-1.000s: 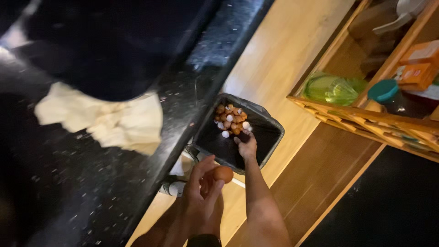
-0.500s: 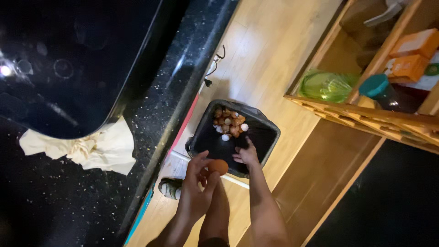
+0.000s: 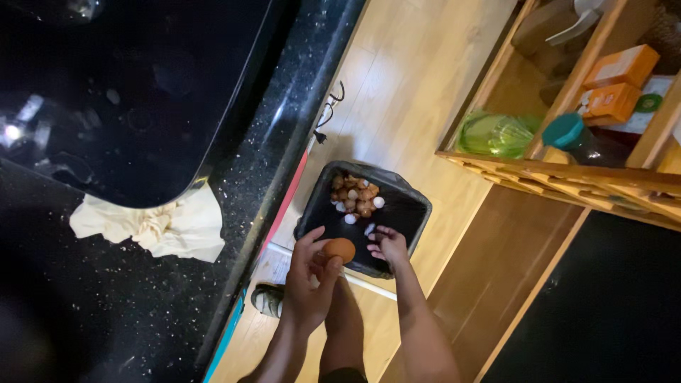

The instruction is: The person retrieves a tray of eggs from a storage rack and places it on a kitchen counter. They then crack multiple eggs one by one, separating the yolks into a metal bowl and the whites into a separate container. The shells are discarded into a bin.

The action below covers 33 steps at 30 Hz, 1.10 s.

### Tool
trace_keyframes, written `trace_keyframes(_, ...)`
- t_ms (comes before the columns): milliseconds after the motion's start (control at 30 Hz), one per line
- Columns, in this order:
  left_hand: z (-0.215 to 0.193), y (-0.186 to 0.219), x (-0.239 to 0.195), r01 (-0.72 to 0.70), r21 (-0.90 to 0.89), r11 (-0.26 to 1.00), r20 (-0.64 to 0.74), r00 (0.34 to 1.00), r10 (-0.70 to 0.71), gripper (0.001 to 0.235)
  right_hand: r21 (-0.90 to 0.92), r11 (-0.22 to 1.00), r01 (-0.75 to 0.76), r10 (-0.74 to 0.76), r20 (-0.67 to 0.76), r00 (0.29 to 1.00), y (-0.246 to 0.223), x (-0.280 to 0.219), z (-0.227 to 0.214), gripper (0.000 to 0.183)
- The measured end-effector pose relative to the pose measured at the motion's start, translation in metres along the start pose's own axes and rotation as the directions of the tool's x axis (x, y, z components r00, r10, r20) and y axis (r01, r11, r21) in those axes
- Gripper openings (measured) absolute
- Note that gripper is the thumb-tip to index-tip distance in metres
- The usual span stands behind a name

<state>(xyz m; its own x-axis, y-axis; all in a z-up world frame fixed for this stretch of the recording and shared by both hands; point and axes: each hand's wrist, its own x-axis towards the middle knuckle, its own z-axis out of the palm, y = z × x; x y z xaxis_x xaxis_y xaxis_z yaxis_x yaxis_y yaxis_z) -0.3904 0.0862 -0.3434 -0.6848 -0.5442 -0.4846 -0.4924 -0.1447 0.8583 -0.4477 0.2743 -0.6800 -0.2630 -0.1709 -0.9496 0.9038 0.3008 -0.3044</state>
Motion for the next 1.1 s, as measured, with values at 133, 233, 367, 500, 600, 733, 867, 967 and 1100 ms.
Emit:
trace_keyframes(133, -0.006, -0.013, -0.004, -0.036, 0.007, 0.999, -0.023, 0.999, 0.036, 0.057, -0.463, 0.886, 0.038, -0.043, 0.001, 0.999, 0.022, 0.020, 0.009, 0.030)
trace_keyframes(233, -0.016, -0.021, -0.013, -0.010, 0.047, 0.999, -0.032, 0.999, 0.012, 0.055, -0.831, 0.482, 0.278, -0.329, 0.122, 0.936, 0.031, 0.021, 0.013, 0.023)
trace_keyframes(367, -0.022, -0.040, -0.024, -0.069, 0.007, 0.998, -0.047, 0.996, 0.069, 0.055, -0.888, 0.456, 0.066, -0.169, -0.013, 0.986, 0.030, 0.015, 0.023, 0.029)
trace_keyframes(500, -0.022, -0.063, -0.035, -0.037, -0.188, 0.981, -0.082, 0.996, 0.021, 0.056, -0.953, 0.301, 0.034, -0.103, 0.003, 0.995, 0.000, -0.013, 0.041, 0.056)
trace_keyframes(600, -0.025, -0.074, -0.046, -0.035, -0.234, 0.972, -0.084, 0.996, 0.016, 0.056, -0.972, 0.234, 0.033, -0.059, 0.020, 0.998, -0.022, -0.039, 0.047, 0.087)
trace_keyframes(733, -0.033, -0.078, -0.052, -0.010, -0.199, 0.980, -0.060, 0.998, -0.002, 0.055, -0.966, 0.245, 0.078, -0.150, 0.042, 0.988, -0.034, -0.062, 0.041, 0.087)
trace_keyframes(867, -0.034, -0.079, -0.047, -0.018, -0.214, 0.977, -0.051, 0.999, 0.007, 0.057, -0.865, 0.358, 0.351, -0.586, 0.084, 0.806, -0.035, -0.064, 0.034, 0.062)
trace_keyframes(967, -0.036, -0.078, -0.042, -0.004, -0.176, 0.984, -0.056, 0.998, -0.006, 0.057, -0.719, 0.599, 0.351, -0.574, -0.080, 0.815, -0.036, -0.065, 0.042, 0.048)
trace_keyframes(1100, -0.036, -0.079, -0.028, -0.033, -0.213, 0.976, -0.052, 0.998, 0.022, 0.057, -0.695, 0.608, 0.385, -0.609, -0.096, 0.788, -0.004, -0.022, 0.048, 0.079)
